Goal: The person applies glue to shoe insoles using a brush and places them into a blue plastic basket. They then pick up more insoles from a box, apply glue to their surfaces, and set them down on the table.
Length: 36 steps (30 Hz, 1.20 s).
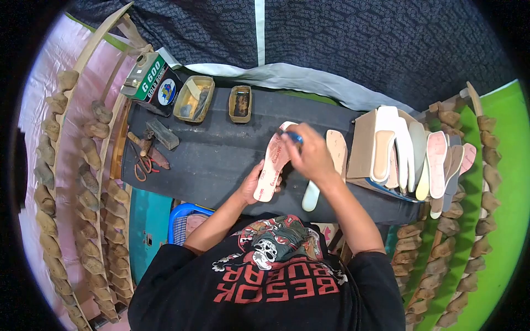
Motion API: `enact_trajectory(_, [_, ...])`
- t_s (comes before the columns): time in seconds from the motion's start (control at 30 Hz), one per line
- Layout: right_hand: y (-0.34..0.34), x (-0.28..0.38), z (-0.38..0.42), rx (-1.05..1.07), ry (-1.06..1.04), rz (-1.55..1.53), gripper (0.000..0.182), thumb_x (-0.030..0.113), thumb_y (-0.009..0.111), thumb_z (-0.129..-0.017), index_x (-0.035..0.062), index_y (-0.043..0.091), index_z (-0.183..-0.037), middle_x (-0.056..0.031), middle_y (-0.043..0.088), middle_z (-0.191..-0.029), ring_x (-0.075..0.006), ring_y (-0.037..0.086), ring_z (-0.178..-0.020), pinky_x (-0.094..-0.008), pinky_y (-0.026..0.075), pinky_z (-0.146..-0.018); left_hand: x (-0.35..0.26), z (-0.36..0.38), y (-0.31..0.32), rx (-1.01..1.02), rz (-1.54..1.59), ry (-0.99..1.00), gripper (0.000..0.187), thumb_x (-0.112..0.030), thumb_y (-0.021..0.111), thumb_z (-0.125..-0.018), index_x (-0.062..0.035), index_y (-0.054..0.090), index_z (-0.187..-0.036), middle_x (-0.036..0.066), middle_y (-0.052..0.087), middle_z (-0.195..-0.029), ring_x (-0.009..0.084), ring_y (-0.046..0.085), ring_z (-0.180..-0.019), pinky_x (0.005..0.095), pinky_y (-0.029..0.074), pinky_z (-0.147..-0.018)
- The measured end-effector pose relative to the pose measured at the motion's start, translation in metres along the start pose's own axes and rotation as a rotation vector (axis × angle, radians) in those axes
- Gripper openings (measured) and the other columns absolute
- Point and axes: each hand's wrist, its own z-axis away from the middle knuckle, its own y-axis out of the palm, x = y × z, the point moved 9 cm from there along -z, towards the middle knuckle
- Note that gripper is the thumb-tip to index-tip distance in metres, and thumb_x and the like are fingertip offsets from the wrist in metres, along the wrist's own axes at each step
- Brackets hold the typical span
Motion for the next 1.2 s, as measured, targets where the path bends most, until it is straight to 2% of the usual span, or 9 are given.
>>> enact_trajectory(0.17, [-0.030, -0.013, -0.008, -0.074, 0.065, 0.125, 0.015, 0.009, 0.070, -0.094, -0.0022, 0.066, -0.104, -0.0194, 0.070, -0.096, -0.0361, 0.070, -0.083, -0.0411, 0.056, -0.075, 0.004, -0.001, 0.010, 0.029, -0.040, -0.019, 0.057, -0.057, 0.045, -0.106, -0.0073, 0.060, -0.130, 0.010, 0.066, -0.097, 0.0205, 0.064, -0.086, 0.0384, 0.053, -0.075])
enact_trajectory(0.27, [-0.018, 0.000, 0.002, -0.035, -0.019, 0.130, 0.016, 0.009, 0.071, -0.093, -0.0017, 0.066, -0.103, -0.0190, 0.070, -0.096, -0.0363, 0.070, -0.085, -0.0408, 0.056, -0.076, 0.009, -0.003, 0.009, 0.031, -0.019, -0.017, 0.058, -0.057, 0.046, -0.105, -0.0074, 0.059, -0.131, 0.010, 0.066, -0.098, 0.0204, 0.063, -0.088, 0.0385, 0.053, -0.076])
enact_trajectory(0.4, [0.010, 0.013, 0.018, 0.133, -0.031, -0.056, 0.018, 0.010, 0.071, -0.093, -0.0020, 0.068, -0.105, -0.0190, 0.070, -0.096, -0.0376, 0.070, -0.086, -0.0423, 0.056, -0.078, 0.004, -0.001, 0.013, -0.001, 0.001, 0.020, 0.058, -0.058, 0.048, -0.105, -0.0076, 0.059, -0.132, 0.009, 0.066, -0.100, 0.0203, 0.063, -0.090, 0.0389, 0.053, -0.076])
enact_trajectory(0.5, [-0.001, 0.005, 0.010, 0.019, -0.032, -0.033, 0.018, 0.011, 0.071, -0.093, -0.0020, 0.067, -0.105, -0.0192, 0.070, -0.095, -0.0380, 0.070, -0.086, -0.0424, 0.056, -0.077, 0.005, -0.002, 0.004, -0.004, 0.011, -0.015, 0.058, -0.058, 0.047, -0.105, -0.0072, 0.059, -0.131, 0.009, 0.067, -0.100, 0.0206, 0.064, -0.089, 0.0390, 0.054, -0.076])
enact_trajectory(0.7, [-0.034, -0.006, -0.007, -0.075, 0.036, 0.135, 0.016, 0.009, 0.070, -0.095, -0.0029, 0.066, -0.105, -0.0194, 0.070, -0.099, -0.0366, 0.071, -0.087, -0.0413, 0.056, -0.077, 0.007, -0.004, 0.011, 0.038, -0.064, -0.023, 0.060, -0.059, 0.043, -0.106, -0.0068, 0.061, -0.130, 0.009, 0.069, -0.100, 0.0213, 0.066, -0.087, 0.0390, 0.054, -0.076])
enact_trajectory(0.83, [-0.020, 0.018, -0.003, -0.013, -0.079, 0.114, 0.016, 0.008, 0.071, -0.093, -0.0021, 0.066, -0.104, -0.0186, 0.070, -0.097, -0.0366, 0.070, -0.086, -0.0418, 0.056, -0.077, 0.009, -0.005, 0.009, -0.010, -0.071, -0.002, 0.061, -0.059, 0.043, -0.106, -0.0066, 0.060, -0.131, 0.010, 0.069, -0.100, 0.0218, 0.066, -0.087, 0.0398, 0.056, -0.078])
enact_trajectory(0.93, [-0.001, 0.018, 0.010, 0.066, -0.040, -0.010, 0.016, 0.007, 0.071, -0.093, -0.0029, 0.066, -0.105, -0.0187, 0.070, -0.096, -0.0365, 0.070, -0.086, -0.0418, 0.056, -0.077, 0.009, -0.006, 0.008, -0.029, -0.043, 0.014, 0.060, -0.059, 0.042, -0.107, -0.0064, 0.060, -0.130, 0.011, 0.069, -0.099, 0.0220, 0.067, -0.088, 0.0402, 0.056, -0.079])
enact_trajectory(0.97, [-0.002, 0.024, 0.008, 0.050, -0.101, 0.010, 0.016, 0.006, 0.070, -0.093, -0.0033, 0.066, -0.105, -0.0189, 0.070, -0.096, -0.0365, 0.070, -0.086, -0.0421, 0.055, -0.077, 0.008, -0.005, 0.007, -0.034, -0.036, 0.011, 0.060, -0.058, 0.042, -0.107, -0.0065, 0.060, -0.130, 0.011, 0.068, -0.099, 0.0220, 0.067, -0.088, 0.0402, 0.056, -0.079])
enact_trajectory(1.2, [-0.033, -0.004, -0.009, -0.072, 0.004, 0.088, 0.016, 0.007, 0.070, -0.094, -0.0019, 0.065, -0.106, -0.0184, 0.070, -0.096, -0.0362, 0.071, -0.084, -0.0409, 0.056, -0.074, 0.006, 0.000, 0.014, 0.033, -0.065, -0.006, 0.060, -0.059, 0.043, -0.107, -0.0061, 0.060, -0.130, 0.012, 0.068, -0.097, 0.0217, 0.065, -0.087, 0.0398, 0.054, -0.077])
